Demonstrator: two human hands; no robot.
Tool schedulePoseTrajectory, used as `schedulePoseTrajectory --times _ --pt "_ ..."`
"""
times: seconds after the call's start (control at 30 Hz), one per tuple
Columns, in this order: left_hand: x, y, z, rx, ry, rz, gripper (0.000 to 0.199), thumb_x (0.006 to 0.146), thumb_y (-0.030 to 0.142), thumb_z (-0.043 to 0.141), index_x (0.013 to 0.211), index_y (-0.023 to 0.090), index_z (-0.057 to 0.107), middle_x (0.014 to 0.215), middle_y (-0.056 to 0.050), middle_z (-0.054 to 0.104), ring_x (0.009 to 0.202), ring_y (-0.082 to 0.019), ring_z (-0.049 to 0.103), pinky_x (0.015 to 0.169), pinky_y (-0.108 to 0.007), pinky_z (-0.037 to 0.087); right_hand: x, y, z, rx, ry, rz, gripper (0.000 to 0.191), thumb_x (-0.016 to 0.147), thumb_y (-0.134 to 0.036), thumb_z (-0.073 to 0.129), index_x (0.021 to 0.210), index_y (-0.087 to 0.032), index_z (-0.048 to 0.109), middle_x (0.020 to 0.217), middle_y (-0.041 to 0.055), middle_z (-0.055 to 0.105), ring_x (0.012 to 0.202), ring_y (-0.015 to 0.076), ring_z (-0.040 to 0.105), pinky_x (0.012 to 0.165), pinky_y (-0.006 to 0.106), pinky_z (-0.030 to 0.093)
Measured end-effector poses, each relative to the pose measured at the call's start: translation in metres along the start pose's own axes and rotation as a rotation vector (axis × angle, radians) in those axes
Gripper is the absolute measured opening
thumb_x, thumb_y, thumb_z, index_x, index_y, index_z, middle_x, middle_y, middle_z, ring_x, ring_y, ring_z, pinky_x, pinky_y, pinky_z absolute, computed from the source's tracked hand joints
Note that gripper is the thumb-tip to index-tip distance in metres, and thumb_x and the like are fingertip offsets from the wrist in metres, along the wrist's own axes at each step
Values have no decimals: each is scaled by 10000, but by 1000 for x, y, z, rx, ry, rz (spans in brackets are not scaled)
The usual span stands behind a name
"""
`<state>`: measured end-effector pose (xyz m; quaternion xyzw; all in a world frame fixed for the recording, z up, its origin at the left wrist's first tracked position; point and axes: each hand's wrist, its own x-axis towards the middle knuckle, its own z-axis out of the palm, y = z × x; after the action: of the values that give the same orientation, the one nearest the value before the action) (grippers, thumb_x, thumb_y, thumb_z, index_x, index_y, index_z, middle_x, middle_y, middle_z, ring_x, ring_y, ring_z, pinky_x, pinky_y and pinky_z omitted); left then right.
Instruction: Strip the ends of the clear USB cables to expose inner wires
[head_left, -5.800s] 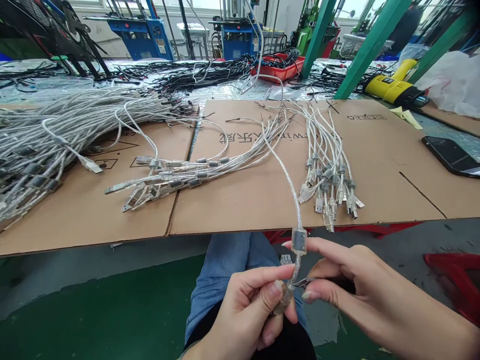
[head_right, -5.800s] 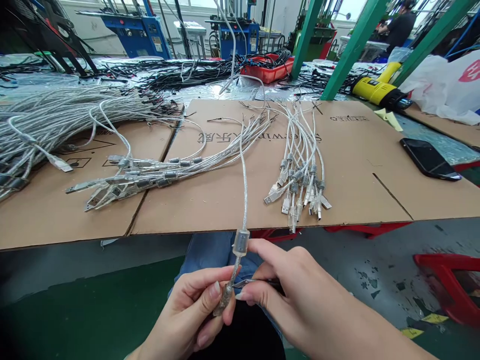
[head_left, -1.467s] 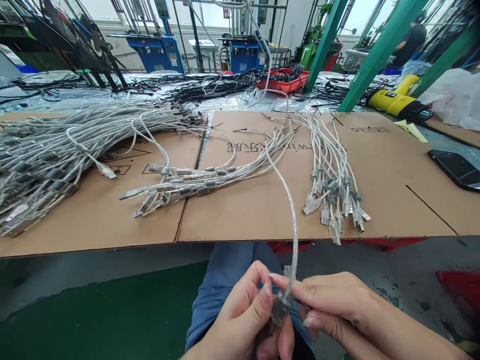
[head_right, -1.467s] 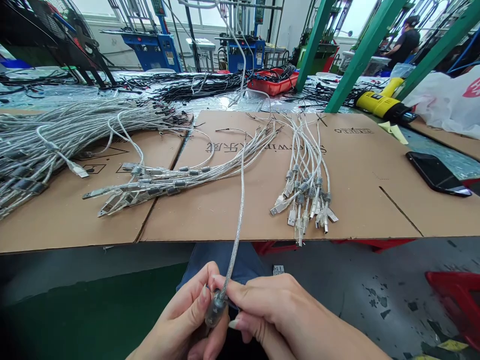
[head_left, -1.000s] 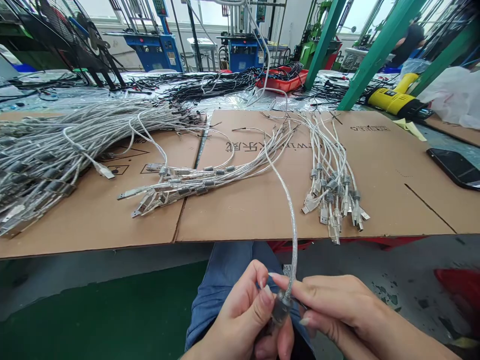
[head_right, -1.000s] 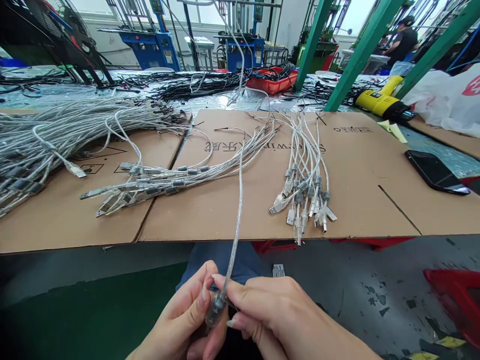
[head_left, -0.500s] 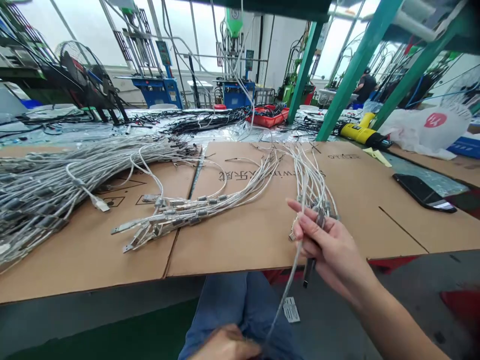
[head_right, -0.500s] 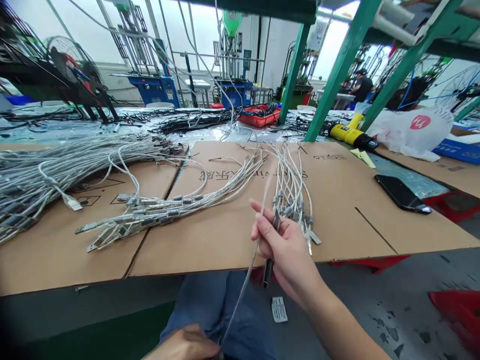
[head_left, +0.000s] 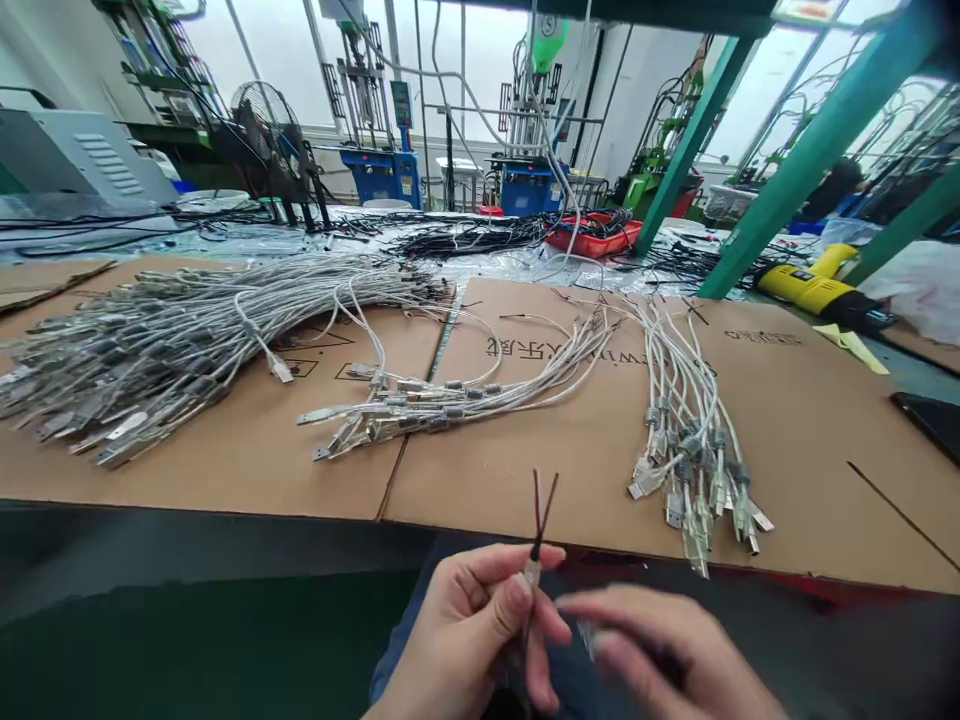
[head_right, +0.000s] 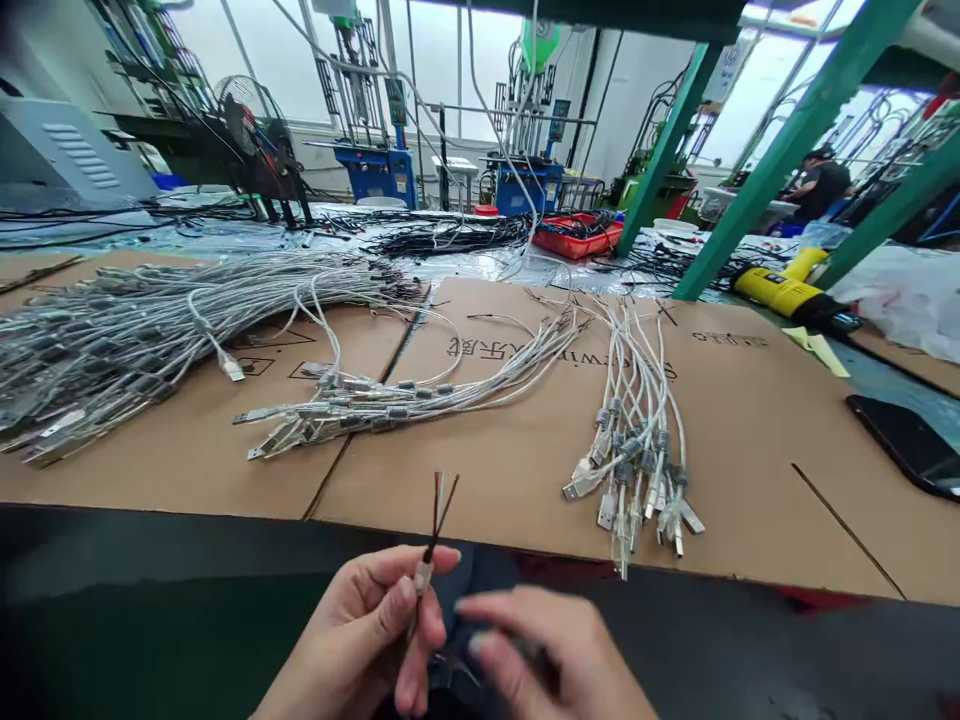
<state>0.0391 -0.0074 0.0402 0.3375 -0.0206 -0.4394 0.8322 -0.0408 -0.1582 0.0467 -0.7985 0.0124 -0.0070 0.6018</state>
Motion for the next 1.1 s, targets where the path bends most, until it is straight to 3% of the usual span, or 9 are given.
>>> schedulePoseTrajectory --times 0.03,0.1,0.23,0.4,0.7,0.9,1.1 --pt "1 -8 -3 -28 -54 -35 206 707 299 710 828 133 691 575 -26 718 346 -72 588 373 -131 486 0 -4 -2 65 104 44 247 857 -377 565 1017 -255 708 812 38 719 711 176 646 664 239 507" --pt "3 -21 -7 -73 -145 -94 164 717 295 703 739 139 657 575 -39 733 353 -84 609 349 -101 460 2 -11 -3 245 194 103 215 848 -354 600 963 -208 708 711 29 699 625 144 615 588 219 489" --pt "2 -32 -7 -84 -183 -122 147 761 279 659 721 139 649 611 -22 737 378 -71 628 355 -74 459 9 -13 3 442 165 125 266 784 -389 673 670 -154 625 592 15 664 527 110 595 523 197 474" --pt "-1 -32 -3 -102 -216 -117 114 741 250 682 733 138 666 541 31 680 397 -64 633 422 -122 533 10 -13 4 568 122 147 267 791 -371 680 682 -139 609 559 -7 631 516 77 574 530 176 450" --pt "-1 -36 -4 -155 -173 -120 135 721 232 705 732 133 614 591 -2 723 394 -80 636 417 -144 534 13 -20 1 572 96 195 288 750 -402 698 661 -146 601 561 5 603 523 101 531 516 212 417" --pt "-1 -37 -3 -98 -130 -148 317 731 393 663 647 113 543 485 24 615 276 -31 501 299 -123 450 9 -22 4 427 123 192 221 687 -156 741 566 -146 556 460 -77 400 447 60 280 418 198 223" --pt "-2 -26 2 -74 -126 -204 274 758 356 647 734 84 675 635 -32 666 412 -50 598 462 -164 553 13 -24 1 482 119 183 216 753 -181 702 609 -166 542 489 -34 600 446 78 509 454 174 383"
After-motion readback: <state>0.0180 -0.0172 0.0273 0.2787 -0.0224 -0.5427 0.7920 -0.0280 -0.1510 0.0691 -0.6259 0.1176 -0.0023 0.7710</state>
